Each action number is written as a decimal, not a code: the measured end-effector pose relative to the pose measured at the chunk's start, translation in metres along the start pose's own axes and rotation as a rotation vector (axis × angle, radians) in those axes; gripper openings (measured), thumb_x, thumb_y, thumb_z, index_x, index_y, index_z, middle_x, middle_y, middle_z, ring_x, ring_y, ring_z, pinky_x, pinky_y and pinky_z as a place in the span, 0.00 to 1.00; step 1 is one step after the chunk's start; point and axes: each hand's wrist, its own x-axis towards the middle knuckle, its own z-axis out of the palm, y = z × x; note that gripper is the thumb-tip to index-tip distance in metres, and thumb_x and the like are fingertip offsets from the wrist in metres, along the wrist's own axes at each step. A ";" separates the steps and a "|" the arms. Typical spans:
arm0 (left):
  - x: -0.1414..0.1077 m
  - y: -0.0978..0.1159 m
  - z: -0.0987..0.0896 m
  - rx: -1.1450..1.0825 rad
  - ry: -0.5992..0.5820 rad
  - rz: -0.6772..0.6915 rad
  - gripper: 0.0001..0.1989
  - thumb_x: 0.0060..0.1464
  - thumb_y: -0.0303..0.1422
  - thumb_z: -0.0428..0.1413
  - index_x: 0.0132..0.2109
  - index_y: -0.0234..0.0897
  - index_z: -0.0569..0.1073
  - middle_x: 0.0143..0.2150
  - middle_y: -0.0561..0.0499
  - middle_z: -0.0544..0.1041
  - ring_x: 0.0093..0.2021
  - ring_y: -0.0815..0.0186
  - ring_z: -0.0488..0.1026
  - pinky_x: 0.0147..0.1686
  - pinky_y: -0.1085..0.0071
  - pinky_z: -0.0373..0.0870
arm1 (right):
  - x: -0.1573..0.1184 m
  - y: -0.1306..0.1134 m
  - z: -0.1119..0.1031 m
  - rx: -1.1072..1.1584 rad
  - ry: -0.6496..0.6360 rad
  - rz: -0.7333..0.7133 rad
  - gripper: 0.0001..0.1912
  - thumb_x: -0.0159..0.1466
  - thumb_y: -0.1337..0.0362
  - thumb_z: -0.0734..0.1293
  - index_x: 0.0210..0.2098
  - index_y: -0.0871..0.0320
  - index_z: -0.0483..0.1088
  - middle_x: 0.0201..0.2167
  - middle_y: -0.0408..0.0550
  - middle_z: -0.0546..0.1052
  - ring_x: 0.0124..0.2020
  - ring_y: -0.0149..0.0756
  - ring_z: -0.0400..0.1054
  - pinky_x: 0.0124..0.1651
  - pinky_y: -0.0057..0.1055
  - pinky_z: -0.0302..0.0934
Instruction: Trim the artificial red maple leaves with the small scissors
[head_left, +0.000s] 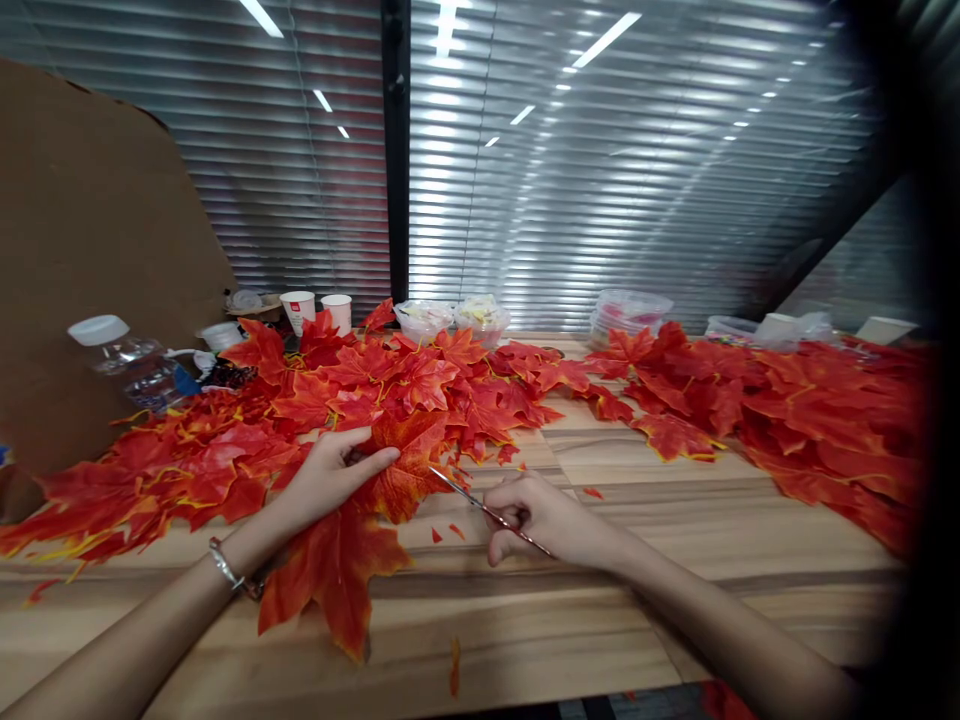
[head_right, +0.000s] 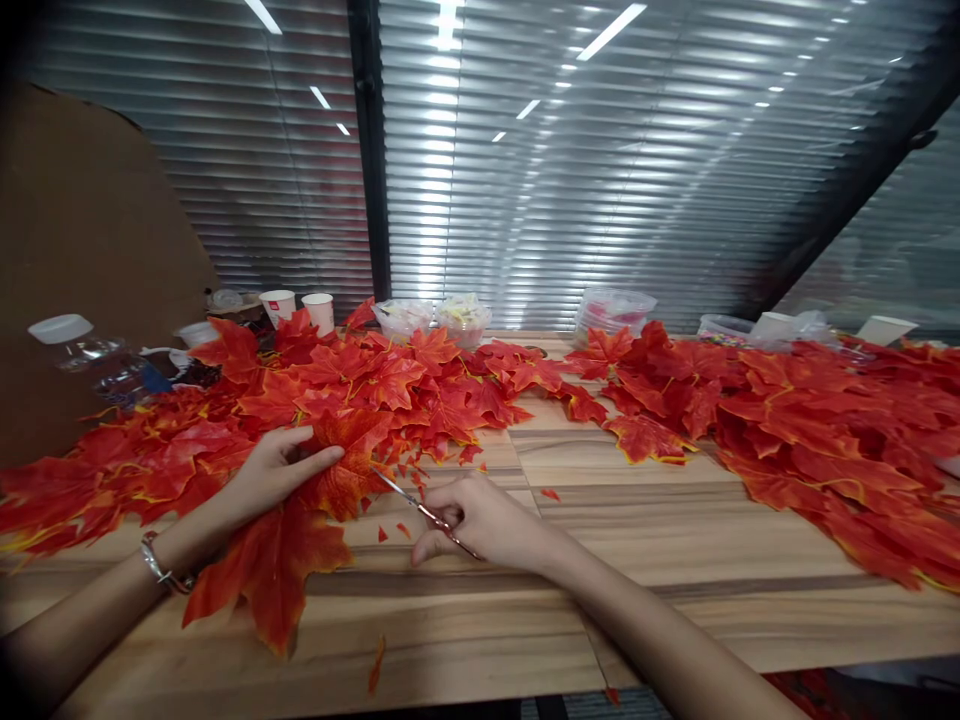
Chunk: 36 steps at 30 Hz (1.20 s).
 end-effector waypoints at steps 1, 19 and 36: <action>0.000 0.001 0.000 -0.003 -0.005 -0.007 0.20 0.52 0.41 0.52 0.21 0.36 0.54 0.20 0.58 0.51 0.20 0.75 0.50 0.19 0.76 0.47 | 0.000 0.000 0.000 0.003 -0.005 -0.004 0.17 0.55 0.57 0.66 0.19 0.60 0.58 0.18 0.37 0.54 0.20 0.24 0.49 0.23 0.22 0.41; -0.006 0.013 0.003 -0.096 -0.044 -0.050 0.15 0.49 0.43 0.54 0.30 0.33 0.70 0.24 0.54 0.67 0.24 0.70 0.61 0.23 0.76 0.58 | 0.000 -0.006 0.005 0.078 -0.017 -0.015 0.13 0.57 0.63 0.64 0.21 0.61 0.58 0.18 0.38 0.58 0.21 0.25 0.54 0.23 0.22 0.43; -0.013 0.014 0.014 -0.043 -0.106 -0.041 0.17 0.52 0.42 0.52 0.24 0.34 0.63 0.21 0.56 0.64 0.22 0.73 0.59 0.22 0.76 0.56 | 0.004 0.005 0.014 0.208 0.091 -0.019 0.16 0.58 0.58 0.63 0.19 0.60 0.56 0.17 0.38 0.55 0.21 0.26 0.56 0.22 0.21 0.45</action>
